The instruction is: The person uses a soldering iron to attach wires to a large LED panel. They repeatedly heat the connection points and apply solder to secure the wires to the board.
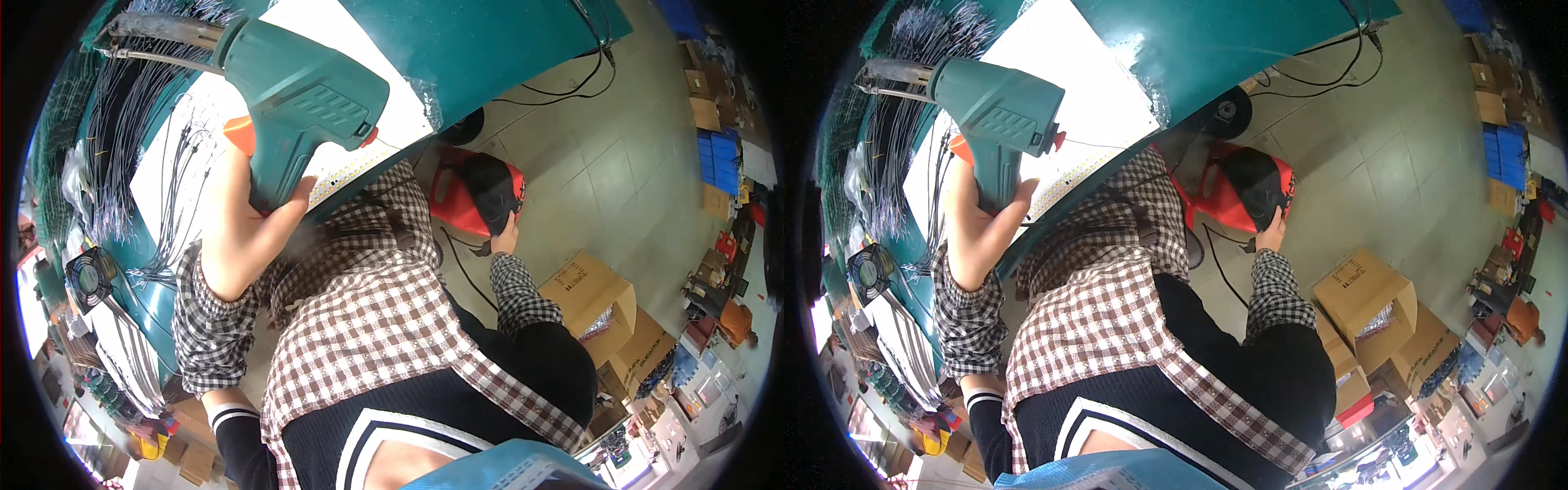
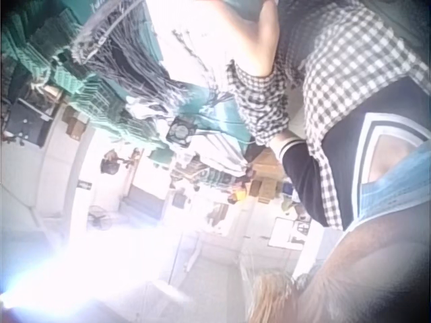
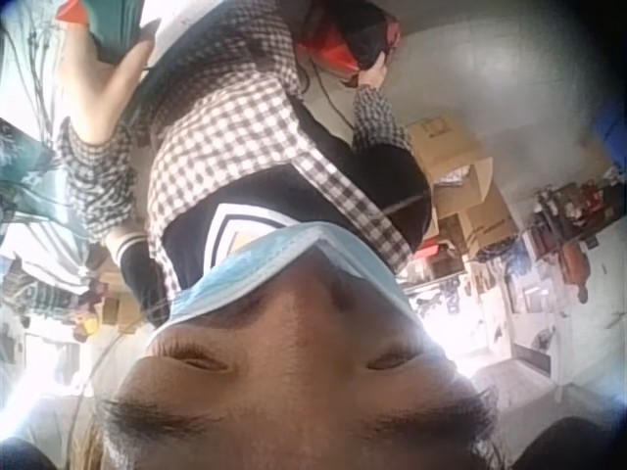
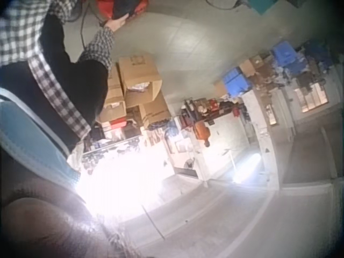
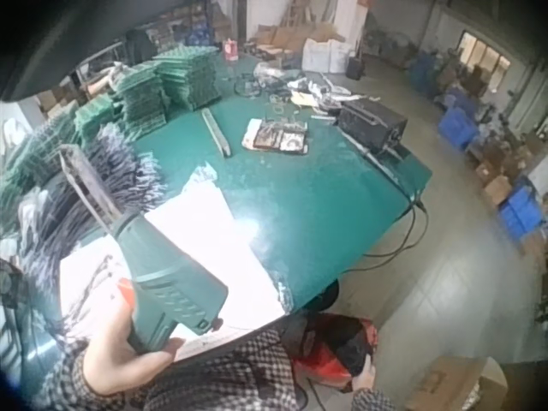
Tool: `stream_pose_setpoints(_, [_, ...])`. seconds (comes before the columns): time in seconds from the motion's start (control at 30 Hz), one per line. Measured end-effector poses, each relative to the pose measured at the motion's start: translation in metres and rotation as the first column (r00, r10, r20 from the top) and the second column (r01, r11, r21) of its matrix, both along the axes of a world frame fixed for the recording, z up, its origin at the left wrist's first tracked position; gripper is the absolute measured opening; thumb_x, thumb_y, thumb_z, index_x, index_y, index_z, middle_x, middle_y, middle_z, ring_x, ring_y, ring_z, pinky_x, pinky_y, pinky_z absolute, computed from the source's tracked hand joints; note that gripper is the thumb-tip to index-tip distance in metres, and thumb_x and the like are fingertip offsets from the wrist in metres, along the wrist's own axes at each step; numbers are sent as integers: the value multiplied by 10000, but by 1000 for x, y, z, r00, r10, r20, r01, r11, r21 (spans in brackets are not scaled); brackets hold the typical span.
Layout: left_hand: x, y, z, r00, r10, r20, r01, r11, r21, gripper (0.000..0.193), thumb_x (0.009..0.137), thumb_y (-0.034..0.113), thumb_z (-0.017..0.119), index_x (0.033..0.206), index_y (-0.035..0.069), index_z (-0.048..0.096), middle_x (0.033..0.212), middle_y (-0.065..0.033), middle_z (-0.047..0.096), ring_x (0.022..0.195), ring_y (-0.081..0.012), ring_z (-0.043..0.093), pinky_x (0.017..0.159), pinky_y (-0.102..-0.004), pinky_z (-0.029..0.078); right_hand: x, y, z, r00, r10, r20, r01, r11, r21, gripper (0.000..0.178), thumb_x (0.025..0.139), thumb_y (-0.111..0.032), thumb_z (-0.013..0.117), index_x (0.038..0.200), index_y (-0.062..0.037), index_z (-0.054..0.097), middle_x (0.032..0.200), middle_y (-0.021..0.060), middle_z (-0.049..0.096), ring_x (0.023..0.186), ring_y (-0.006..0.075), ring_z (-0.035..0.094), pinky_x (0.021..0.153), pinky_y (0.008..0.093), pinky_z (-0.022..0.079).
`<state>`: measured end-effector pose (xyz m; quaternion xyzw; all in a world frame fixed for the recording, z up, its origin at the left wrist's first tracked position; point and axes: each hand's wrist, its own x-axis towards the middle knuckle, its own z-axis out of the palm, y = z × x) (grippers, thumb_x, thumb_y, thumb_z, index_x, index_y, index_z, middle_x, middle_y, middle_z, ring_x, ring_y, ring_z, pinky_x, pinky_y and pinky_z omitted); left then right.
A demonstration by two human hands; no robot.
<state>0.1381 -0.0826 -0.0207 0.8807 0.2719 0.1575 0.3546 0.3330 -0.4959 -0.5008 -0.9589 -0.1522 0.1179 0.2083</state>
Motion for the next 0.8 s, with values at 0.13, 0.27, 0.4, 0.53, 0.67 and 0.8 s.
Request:
stream_pose_setpoints(0.13, [-5,-1,-1,1000,18,-21,-17,1000,24,604,808,10,755,1345,-43,485,1141,-179,621,1014,-274,627,913,-344,489,-20,14,0,803,-514,-303,531,847,-29,804,739,-114,788,1451,-50,421,1241,237,595,1100,420,612,988,489,493])
stream_pose_setpoints(0.27, [-5,0,5,998,41,-41,-41,999,0,596,815,7,749,1347,-35,483,1144,-164,626,1011,-240,629,902,-334,495,-52,39,-36,-77,-274,-959,923,345,-173,753,801,-313,807,1411,-43,458,1294,207,615,1078,392,645,939,502,529])
stream_pose_setpoints(0.4, [-3,-5,7,993,117,15,-117,993,-7,410,837,-36,724,1208,-31,551,905,-43,613,771,-95,569,692,-242,469,-49,84,-43,-246,-147,-958,942,197,-272,817,810,-403,771,1437,-68,369,1409,228,440,1215,359,491,1021,514,422])
stream_pose_setpoints(0.53, [-7,-5,13,989,138,-54,-135,989,66,392,833,-51,721,1183,-23,547,863,-18,605,739,-73,554,672,-230,463,-68,79,-68,-167,-172,-971,957,211,-201,1354,653,-682,824,1595,-76,62,1621,259,108,1492,364,178,1183,604,207])
stream_pose_setpoints(0.67, [-5,-6,18,977,182,-115,-179,983,35,419,827,-46,721,1201,-29,534,940,-53,606,799,-96,564,715,-244,468,-81,63,-86,-160,6,-987,963,220,-155,1352,630,-691,841,1583,-51,126,1592,193,300,1425,346,340,1185,593,201])
stream_pose_setpoints(0.8, [0,1,21,969,206,-135,-220,971,-98,519,806,-18,743,1277,-49,526,1098,-120,615,932,-141,583,824,-280,492,-81,64,-89,-98,-78,-992,976,185,-111,1354,683,-743,771,1615,-91,37,1681,199,24,1558,329,56,1212,605,124])
